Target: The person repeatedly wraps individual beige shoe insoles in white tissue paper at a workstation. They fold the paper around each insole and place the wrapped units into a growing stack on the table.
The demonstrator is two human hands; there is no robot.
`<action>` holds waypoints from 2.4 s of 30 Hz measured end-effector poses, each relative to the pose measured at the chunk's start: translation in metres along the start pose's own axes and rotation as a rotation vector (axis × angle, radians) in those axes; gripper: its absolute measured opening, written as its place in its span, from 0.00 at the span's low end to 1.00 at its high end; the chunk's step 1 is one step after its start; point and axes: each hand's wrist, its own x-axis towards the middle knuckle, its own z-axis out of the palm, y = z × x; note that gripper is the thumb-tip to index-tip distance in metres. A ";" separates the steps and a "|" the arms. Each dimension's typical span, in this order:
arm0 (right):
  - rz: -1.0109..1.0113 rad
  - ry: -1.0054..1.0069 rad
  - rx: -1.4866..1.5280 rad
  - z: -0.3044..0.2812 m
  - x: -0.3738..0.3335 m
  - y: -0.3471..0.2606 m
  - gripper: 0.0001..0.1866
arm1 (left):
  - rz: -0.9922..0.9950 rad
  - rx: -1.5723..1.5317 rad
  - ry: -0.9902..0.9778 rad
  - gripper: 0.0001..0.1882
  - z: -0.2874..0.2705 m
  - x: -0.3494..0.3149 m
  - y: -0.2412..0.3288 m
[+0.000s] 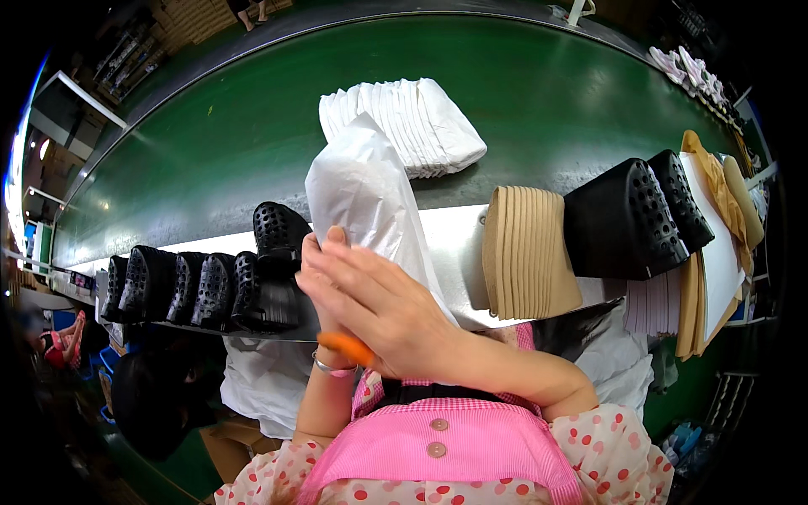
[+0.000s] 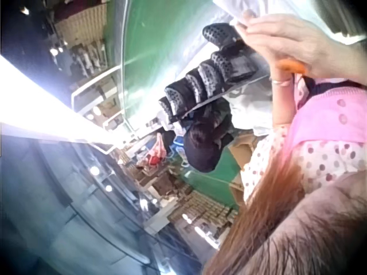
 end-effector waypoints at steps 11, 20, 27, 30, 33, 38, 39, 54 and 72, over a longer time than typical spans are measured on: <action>0.328 0.202 0.240 -0.004 0.004 0.058 0.34 | -0.152 -0.605 0.103 0.16 0.027 -0.016 0.035; 0.700 0.276 0.588 0.007 -0.050 0.043 0.16 | -0.563 -0.859 -0.070 0.31 0.014 -0.072 0.020; 0.888 0.294 0.709 0.015 -0.082 0.026 0.21 | -0.586 -0.930 0.000 0.29 0.010 -0.051 0.033; 0.915 0.244 0.768 0.009 -0.085 0.022 0.24 | -0.581 -1.044 -0.041 0.30 0.008 -0.036 0.036; 1.050 0.199 0.925 0.003 -0.083 0.017 0.29 | -0.596 -1.044 -0.104 0.32 0.004 -0.029 0.042; 1.056 0.176 1.273 -0.007 -0.057 0.018 0.35 | -0.489 -1.009 -0.233 0.55 0.003 -0.042 0.026; 1.049 0.183 1.361 -0.002 -0.057 0.019 0.33 | -0.457 -1.075 -0.296 0.56 0.007 -0.039 0.029; 0.641 -0.004 0.644 -0.062 -0.022 0.036 0.35 | -0.113 -0.508 -0.253 0.37 -0.027 -0.002 0.021; 0.824 0.088 0.806 -0.015 -0.029 0.043 0.52 | -0.075 -0.474 0.033 0.36 0.012 0.023 0.058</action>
